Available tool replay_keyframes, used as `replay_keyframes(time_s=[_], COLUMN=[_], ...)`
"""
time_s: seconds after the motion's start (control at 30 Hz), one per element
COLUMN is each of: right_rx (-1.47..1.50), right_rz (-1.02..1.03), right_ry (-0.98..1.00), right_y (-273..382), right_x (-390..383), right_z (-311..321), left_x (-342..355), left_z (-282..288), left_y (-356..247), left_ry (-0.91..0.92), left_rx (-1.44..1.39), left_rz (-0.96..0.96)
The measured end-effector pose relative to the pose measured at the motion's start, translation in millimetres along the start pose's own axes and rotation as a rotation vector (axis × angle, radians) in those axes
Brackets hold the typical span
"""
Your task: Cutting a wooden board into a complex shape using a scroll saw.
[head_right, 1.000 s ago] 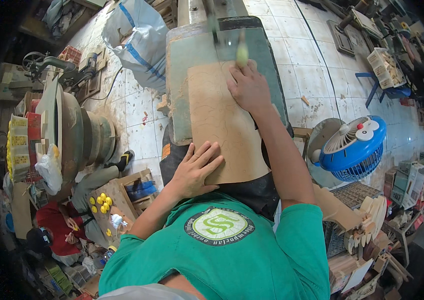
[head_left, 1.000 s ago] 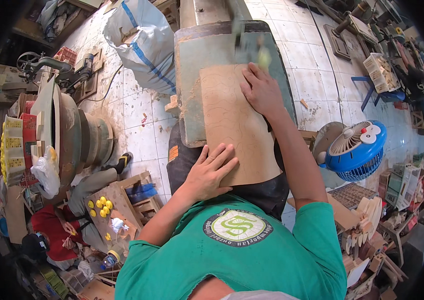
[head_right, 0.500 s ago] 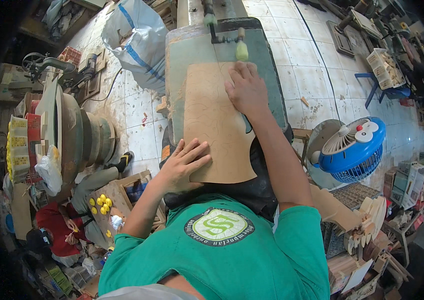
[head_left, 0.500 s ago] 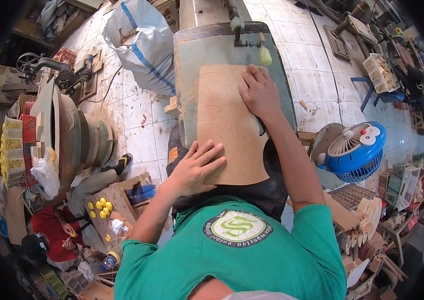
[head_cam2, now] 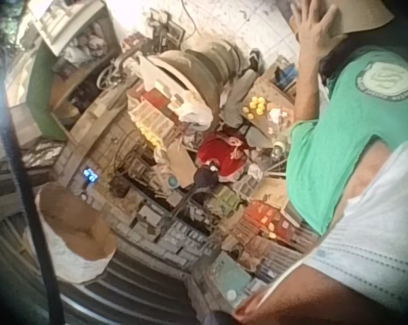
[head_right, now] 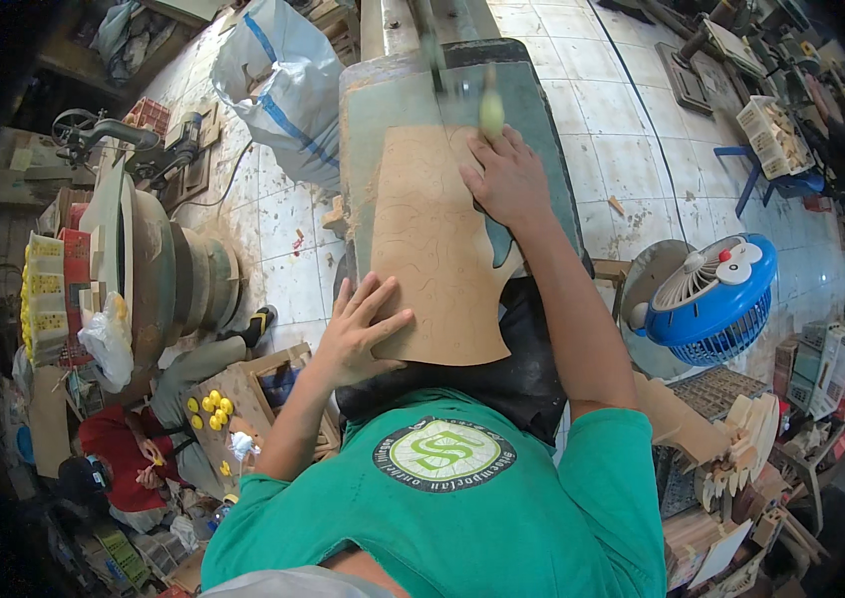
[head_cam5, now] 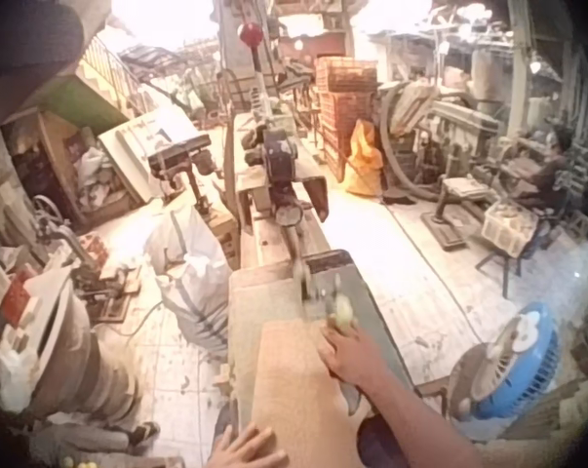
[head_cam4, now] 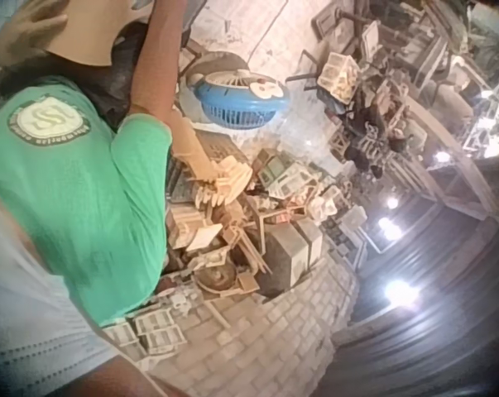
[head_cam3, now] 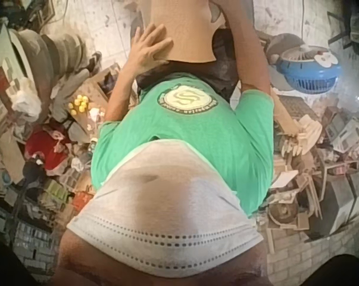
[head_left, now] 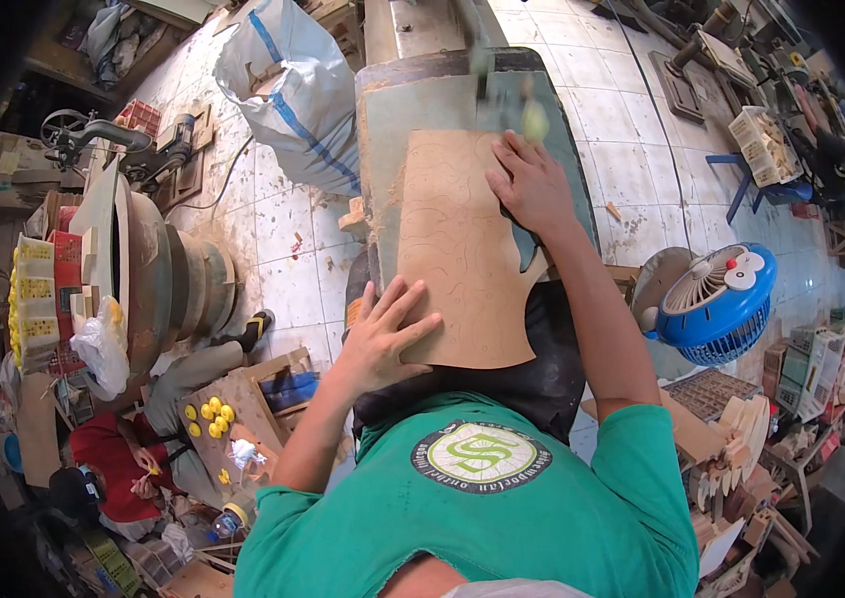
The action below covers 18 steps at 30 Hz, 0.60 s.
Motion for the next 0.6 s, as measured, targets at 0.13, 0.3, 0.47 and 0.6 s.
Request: replay_keyframes(time_s=[0.13,0.3,0.47,0.6], right_rx=[0.047,0.127,0.054,0.076], right_rz=[0.075,0.097,0.066,0.044], right_ry=[0.058,0.147,0.191,0.207], right_y=[-8.5,-14.0,-15.5,-16.4], right_x=[-0.5,0.1,1.0,1.5], right_z=[0.2,-0.8,-2.6,-4.0], left_x=[-26.5,-36.6,-33.8,-31.9], left_z=[-5.8,-25.1,-19.6,-15.1], left_y=[-2.0,3.6,11.5,14.3], left_ry=[-0.446,-0.448,-0.422,-0.417], left_rx=[-0.13,-0.096,-0.032,-0.019], left_rz=[0.136,0.203,0.173,0.168])
Point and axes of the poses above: each hand's wrist, its own x-axis towards the middle knuckle, its own z-axis out of the back of the hand, y = z × x, the point moved 6 cm from there along x, towards the middle knuckle, and after that the axes turned 2 degrees about z, right-handed, at the moved point
